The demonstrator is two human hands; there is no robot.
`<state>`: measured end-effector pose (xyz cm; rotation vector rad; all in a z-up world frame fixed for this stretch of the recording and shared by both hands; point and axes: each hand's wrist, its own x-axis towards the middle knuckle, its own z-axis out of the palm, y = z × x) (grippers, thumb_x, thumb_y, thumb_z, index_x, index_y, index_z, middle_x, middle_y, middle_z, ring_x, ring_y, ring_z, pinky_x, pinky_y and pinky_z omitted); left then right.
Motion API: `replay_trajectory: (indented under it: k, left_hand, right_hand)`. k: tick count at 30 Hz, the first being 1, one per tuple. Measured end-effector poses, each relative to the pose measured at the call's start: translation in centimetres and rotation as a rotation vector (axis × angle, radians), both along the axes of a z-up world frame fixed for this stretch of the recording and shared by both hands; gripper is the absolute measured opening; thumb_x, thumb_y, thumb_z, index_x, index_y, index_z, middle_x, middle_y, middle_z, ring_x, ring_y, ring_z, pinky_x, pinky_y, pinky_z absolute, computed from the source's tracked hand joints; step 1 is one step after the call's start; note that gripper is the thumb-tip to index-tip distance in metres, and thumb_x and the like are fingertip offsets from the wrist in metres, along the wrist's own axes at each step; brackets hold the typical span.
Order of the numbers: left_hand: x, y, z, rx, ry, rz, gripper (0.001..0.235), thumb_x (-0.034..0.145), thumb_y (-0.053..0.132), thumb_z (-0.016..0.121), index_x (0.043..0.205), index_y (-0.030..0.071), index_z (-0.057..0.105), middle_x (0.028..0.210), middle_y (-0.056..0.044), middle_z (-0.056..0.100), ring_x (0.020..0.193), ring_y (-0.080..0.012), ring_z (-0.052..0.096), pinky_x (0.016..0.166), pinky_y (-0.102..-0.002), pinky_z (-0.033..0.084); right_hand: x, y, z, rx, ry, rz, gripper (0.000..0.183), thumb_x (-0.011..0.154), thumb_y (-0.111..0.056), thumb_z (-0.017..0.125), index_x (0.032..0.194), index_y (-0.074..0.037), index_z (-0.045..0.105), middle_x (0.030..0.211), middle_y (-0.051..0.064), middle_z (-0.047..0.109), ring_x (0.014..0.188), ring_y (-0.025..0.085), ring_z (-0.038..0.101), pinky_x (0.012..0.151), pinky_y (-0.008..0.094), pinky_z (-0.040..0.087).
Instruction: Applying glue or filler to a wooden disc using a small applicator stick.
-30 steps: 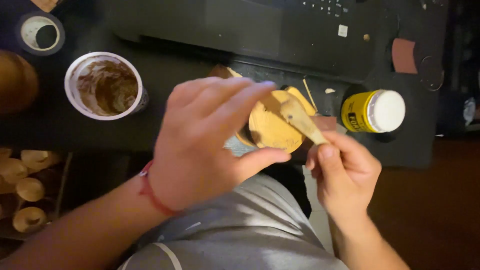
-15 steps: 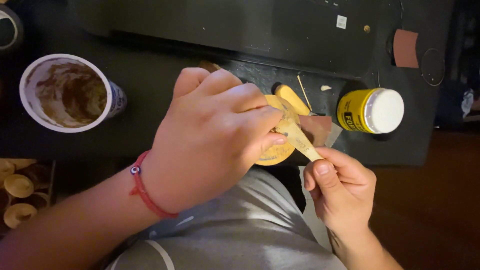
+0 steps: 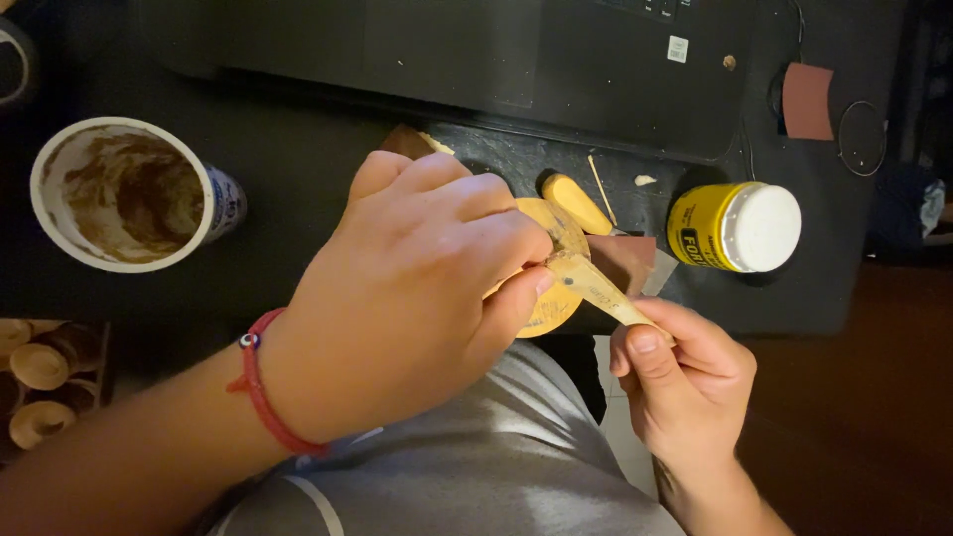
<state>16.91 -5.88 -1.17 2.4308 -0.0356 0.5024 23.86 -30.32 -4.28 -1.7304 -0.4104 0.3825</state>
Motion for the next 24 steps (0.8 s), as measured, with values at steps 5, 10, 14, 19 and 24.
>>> replay_trajectory:
  k: [5, 10, 14, 19, 24]
  left_hand:
    - [0.1, 0.1, 0.3, -0.033, 0.052, -0.017, 0.012, 0.092, 0.023, 0.061, 0.081, 0.019, 0.063, 0.076, 0.001, 0.055, 0.075, -0.0264, 0.05, 0.07, -0.044, 0.033]
    - [0.0, -0.1, -0.2, 0.027, -0.005, -0.006, 0.026, 0.092, 0.039, 0.07, 0.081, 0.017, 0.059, 0.078, 0.0, 0.053, 0.078, -0.0272, 0.051, 0.075, -0.044, 0.034]
    - [0.0, -0.2, -0.4, 0.087, -0.065, 0.034, 0.021, 0.097, 0.019, 0.059, 0.076, 0.017, 0.054, 0.074, 0.0, 0.048, 0.071, -0.0261, 0.046, 0.067, -0.042, 0.031]
    - [0.1, 0.0, -0.3, 0.08, -0.122, 0.054, 0.02, 0.099, 0.011, 0.053, 0.079, 0.017, 0.053, 0.074, -0.001, 0.048, 0.071, -0.0264, 0.045, 0.069, -0.042, 0.029]
    - [0.1, 0.2, -0.2, 0.142, -0.082, -0.025, 0.011, 0.1, 0.023, 0.061, 0.09, 0.02, 0.062, 0.083, 0.001, 0.054, 0.075, -0.0249, 0.05, 0.069, -0.041, 0.032]
  right_hand:
    - [-0.1, -0.2, 0.0, -0.057, -0.058, -0.006, 0.028, 0.095, -0.023, 0.064, 0.113, -0.002, 0.065, 0.062, 0.009, 0.058, 0.051, 0.013, 0.051, 0.046, 0.022, 0.042]
    - [-0.4, -0.8, -0.8, 0.036, 0.072, -0.014, 0.028, 0.094, -0.021, 0.066, 0.114, -0.003, 0.066, 0.061, 0.014, 0.059, 0.05, 0.015, 0.055, 0.041, 0.022, 0.041]
    - [-0.3, -0.7, -0.8, 0.107, 0.129, 0.04, 0.026, 0.095, -0.015, 0.064, 0.117, -0.001, 0.065, 0.058, 0.013, 0.057, 0.047, 0.016, 0.051, 0.041, 0.023, 0.041]
    - [-0.3, -0.7, -0.6, 0.104, 0.134, 0.035, 0.024, 0.094, -0.014, 0.064, 0.114, -0.001, 0.066, 0.056, 0.012, 0.056, 0.046, 0.015, 0.049, 0.04, 0.022, 0.039]
    - [-0.4, -0.4, 0.0, 0.018, 0.046, 0.002, 0.025, 0.094, -0.015, 0.064, 0.114, 0.0, 0.066, 0.059, 0.01, 0.058, 0.049, 0.013, 0.051, 0.041, 0.021, 0.04]
